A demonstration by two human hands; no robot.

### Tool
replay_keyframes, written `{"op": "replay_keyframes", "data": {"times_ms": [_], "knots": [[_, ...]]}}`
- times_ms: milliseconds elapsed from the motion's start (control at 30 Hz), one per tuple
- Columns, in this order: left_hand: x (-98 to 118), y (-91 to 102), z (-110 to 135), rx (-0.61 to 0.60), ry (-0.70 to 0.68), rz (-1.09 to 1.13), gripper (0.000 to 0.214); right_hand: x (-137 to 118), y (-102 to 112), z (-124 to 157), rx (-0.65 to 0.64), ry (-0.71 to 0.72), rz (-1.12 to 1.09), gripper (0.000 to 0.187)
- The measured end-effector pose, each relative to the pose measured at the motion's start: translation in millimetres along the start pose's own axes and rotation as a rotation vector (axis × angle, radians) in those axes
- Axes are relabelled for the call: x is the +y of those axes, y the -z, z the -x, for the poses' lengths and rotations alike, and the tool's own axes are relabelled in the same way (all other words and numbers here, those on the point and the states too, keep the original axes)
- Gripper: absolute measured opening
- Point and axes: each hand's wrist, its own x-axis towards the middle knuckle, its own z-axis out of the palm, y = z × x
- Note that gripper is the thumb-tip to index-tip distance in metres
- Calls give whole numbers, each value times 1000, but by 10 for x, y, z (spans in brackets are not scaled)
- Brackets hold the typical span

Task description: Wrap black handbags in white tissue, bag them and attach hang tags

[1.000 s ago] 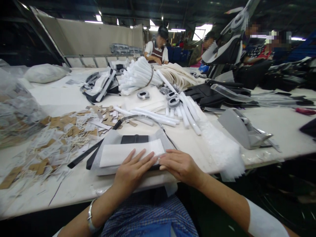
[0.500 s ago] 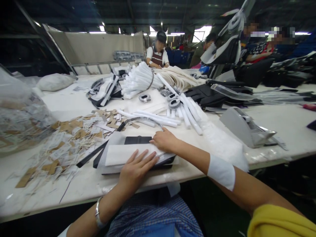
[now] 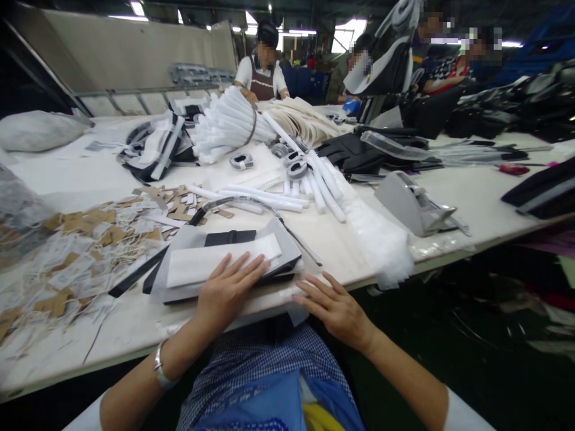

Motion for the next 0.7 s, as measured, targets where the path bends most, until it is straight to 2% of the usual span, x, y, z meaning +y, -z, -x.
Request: {"op": "replay_keyframes", "data": {"times_ms": [67, 200, 300, 367, 567, 700], "knots": [[0, 6, -5, 2, -4, -11, 47, -32, -140, 69, -27, 9, 40, 57], [19, 14, -12, 9, -9, -45, 46, -37, -316, -79, 136, 59, -92, 42], [33, 9, -11, 25, -7, -70, 44, -105, -311, -223, 224, 103, -236, 34], [39, 5, -7, 33, -5, -77, 44, -193, -284, -266, 245, 83, -300, 32], [60, -3, 9, 29, 13, -69, 45, -486, -223, -179, 205, 5, -385, 33], [67, -23, 9, 43, 17, -59, 46, -541, -184, -137, 197, 13, -384, 32]]}}
